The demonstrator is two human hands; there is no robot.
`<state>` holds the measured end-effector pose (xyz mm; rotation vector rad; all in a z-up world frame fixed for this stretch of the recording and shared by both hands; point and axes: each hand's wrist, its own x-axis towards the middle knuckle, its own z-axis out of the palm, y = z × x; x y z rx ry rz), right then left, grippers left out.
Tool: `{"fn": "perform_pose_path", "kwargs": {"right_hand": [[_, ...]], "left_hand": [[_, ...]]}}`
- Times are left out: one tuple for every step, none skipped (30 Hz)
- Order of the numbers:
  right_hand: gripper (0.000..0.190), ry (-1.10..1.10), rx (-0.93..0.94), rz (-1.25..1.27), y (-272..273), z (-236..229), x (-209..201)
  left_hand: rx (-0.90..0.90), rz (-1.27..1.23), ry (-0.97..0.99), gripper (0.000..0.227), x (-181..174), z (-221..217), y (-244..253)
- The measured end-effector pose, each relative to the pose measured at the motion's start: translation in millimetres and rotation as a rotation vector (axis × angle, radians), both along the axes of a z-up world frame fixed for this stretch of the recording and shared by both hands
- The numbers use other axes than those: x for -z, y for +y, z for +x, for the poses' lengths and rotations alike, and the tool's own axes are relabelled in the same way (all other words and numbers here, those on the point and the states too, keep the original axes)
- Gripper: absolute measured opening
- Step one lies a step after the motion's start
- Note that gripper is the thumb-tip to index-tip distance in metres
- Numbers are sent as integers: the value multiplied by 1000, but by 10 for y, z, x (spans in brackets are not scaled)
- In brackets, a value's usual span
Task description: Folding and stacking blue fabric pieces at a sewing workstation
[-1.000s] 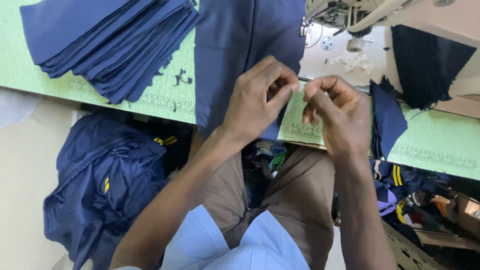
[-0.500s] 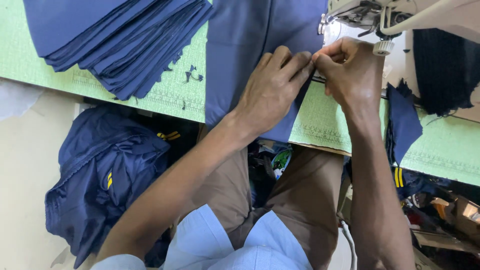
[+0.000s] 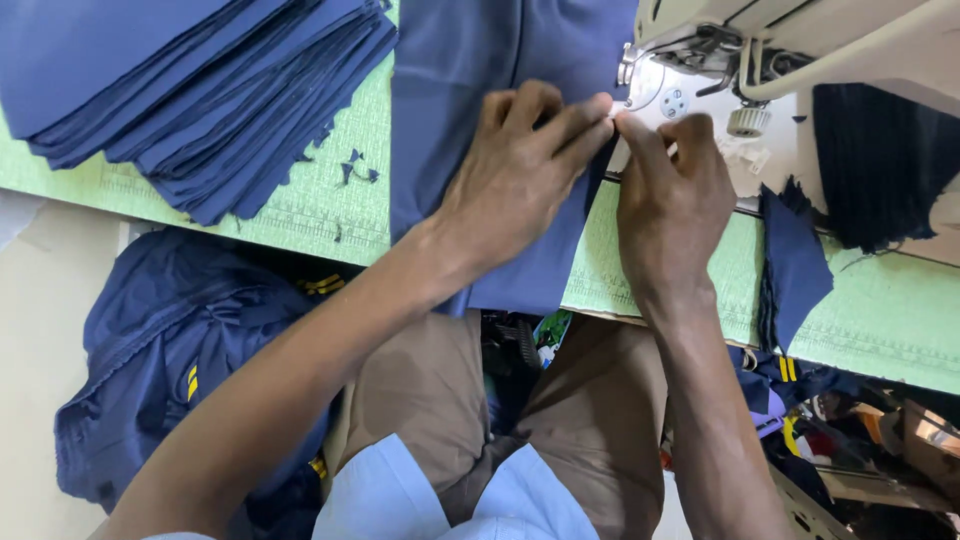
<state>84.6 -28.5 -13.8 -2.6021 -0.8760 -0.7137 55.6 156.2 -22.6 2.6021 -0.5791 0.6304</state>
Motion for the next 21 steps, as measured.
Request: {"fn": "perform_pose_path", "kwargs": {"right_hand": [[38, -1, 1, 1, 16, 43, 6], [35, 7, 25, -19, 30, 85, 11], [32, 18, 51, -41, 40, 114, 14], [32, 19, 54, -41, 21, -33, -40], [32, 88, 69, -8, 23, -170, -82], [34, 157, 83, 26, 17, -305, -128], [34, 151, 110, 16, 1, -494, -211], [28, 212, 101, 135, -15, -678, -288], [22, 268, 107, 245, -58, -876, -364], [22, 258, 150, 227, -360, -937, -372], [19, 175, 289, 151, -596, -963, -356], [18, 91, 425, 75, -823, -1004, -348], [18, 96, 430, 72, -1025, -980, -273], [22, 146, 443, 41, -1228, -959, -197], [37, 179, 460, 14, -1436, -894, -113], [37, 167, 470, 13, -1471, -902, -128], [22, 169, 473, 6, -1476, -891, -132], [15, 170, 476, -2, -1472, -884, -132], [15, 173, 472, -3, -1446, -911, -180], [13, 137, 448, 33, -1418, -938, -226], [14, 92, 419, 75, -1379, -912, -258]], "left_hand": [[1, 1, -1, 42, 22, 80, 10], [-5, -33, -10, 44, 44, 158, 19], [-8, -68, -18, 47, 66, 227, 23], [-5, -69, -16, 47, 30, 254, 20], [-5, -71, -14, 41, -10, 301, 38], [-5, -72, -11, 36, -55, 350, 45], [21, -84, -15, 36, -16, 416, 88], [17, -181, -4, 41, 27, 490, 115], [29, -290, 12, 59, 99, 584, 75], [70, -315, 14, 59, 129, 613, -15], [-55, -191, 41, 50, 127, 608, 18], [-179, -66, 67, 81, 118, 590, 62], [-174, -67, 74, 81, 46, 450, 13], [-132, -135, 54, 75, -28, 312, -34], [-82, -206, 17, 69, -103, 240, -89], [-71, -210, 7, 69, -198, 88, -260], [-31, -254, 89, 53, -296, -95, -390], [9, -297, 170, 38, -390, -279, -514], [5, -297, 173, 38, -392, -399, -659], [84, -569, 316, 20, -393, -519, -803], [165, -836, 447, 17, -391, -595, -937]]}}
